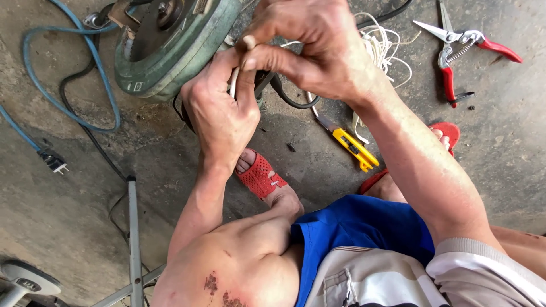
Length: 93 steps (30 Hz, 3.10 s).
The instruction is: The person sits on the floor and repairs the electrical wiring of a circular saw. They strip the insulation from white wires using a utility knife and pliers, then twist the exposed ends together to connect them.
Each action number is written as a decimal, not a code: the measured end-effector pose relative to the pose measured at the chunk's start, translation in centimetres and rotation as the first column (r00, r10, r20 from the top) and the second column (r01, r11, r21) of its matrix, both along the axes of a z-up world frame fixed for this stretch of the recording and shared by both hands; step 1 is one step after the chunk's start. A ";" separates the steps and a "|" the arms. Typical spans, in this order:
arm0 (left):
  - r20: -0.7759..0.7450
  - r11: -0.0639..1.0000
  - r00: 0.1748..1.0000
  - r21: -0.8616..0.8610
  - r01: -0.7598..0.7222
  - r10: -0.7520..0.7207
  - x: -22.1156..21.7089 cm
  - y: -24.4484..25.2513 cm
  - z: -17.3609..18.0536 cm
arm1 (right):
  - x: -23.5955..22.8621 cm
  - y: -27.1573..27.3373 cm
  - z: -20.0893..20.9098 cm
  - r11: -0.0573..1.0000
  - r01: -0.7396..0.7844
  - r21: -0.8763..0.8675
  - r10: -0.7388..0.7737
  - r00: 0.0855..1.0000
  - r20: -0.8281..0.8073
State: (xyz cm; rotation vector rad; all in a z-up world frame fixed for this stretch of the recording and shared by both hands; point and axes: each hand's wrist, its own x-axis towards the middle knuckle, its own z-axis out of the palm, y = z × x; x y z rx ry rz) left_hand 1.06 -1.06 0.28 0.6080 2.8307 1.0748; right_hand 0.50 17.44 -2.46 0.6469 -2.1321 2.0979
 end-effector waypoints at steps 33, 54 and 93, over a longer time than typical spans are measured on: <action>-0.100 0.991 0.987 0.037 0.132 -0.127 -0.4 -1.6 4.3 | -0.7 1.3 -3.9 0.898 -0.206 0.390 0.208 0.977 0.037; -0.204 0.953 0.969 -0.295 0.074 -0.139 1.4 -1.9 4.2 | 0.6 0.3 -3.6 0.995 -0.099 -0.015 0.100 0.972 0.212; -0.154 0.955 0.972 -0.265 0.133 -0.178 1.6 -3.0 4.2 | 1.1 -1.3 -4.7 0.998 0.055 0.004 -0.054 0.985 -0.163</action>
